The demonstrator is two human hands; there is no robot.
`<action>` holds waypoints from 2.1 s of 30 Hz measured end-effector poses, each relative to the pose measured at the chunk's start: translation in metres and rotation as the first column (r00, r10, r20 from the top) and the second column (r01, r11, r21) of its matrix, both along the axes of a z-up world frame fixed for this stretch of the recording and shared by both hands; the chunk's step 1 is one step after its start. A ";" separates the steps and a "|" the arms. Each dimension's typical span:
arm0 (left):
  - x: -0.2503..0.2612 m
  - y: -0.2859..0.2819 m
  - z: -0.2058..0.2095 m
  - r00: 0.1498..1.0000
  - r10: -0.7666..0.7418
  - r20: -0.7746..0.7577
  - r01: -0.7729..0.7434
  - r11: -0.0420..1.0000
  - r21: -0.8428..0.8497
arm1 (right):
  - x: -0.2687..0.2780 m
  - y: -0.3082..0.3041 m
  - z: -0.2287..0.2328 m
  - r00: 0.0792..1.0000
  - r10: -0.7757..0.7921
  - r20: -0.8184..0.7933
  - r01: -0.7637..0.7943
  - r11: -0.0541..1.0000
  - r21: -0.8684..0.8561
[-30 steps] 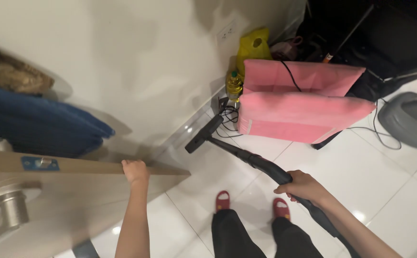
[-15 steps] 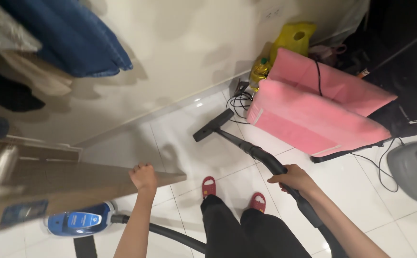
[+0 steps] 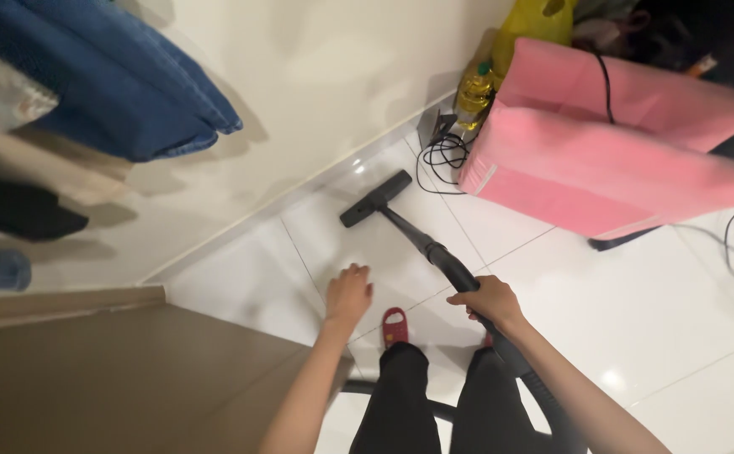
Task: The person vacuums a tiled floor in a bedroom using a canister vacuum with a floor nozzle. They move the nozzle back and forth along the bed, around a fan, and near the doorway, covering edges and open floor areas.
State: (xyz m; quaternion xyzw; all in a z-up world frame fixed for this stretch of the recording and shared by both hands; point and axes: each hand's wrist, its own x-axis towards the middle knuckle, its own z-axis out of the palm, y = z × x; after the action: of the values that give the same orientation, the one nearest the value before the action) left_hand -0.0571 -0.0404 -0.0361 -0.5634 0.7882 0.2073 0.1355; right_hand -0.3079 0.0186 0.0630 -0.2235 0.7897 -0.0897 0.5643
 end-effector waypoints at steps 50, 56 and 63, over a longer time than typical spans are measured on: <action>-0.114 0.018 -0.157 0.430 -0.787 -0.442 0.871 0.490 -0.025 | 0.044 0.050 -0.165 0.978 0.139 -0.153 -0.098 0.964 0.248; -0.134 0.033 -0.168 0.466 -0.773 -0.431 0.855 0.519 -0.007 | 0.023 0.070 -0.190 0.977 0.153 -0.147 -0.120 0.969 0.214; -0.149 0.070 -0.211 0.516 -0.811 -0.277 0.834 0.549 -0.051 | 0.006 0.106 -0.232 0.969 0.175 -0.173 -0.153 0.979 0.133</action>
State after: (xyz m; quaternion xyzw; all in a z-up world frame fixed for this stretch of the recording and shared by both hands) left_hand -0.2058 0.0297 -0.2466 -0.0832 0.9611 0.2269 0.1340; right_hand -0.3021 0.1250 -0.1688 -0.2614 0.8212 0.0255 0.5067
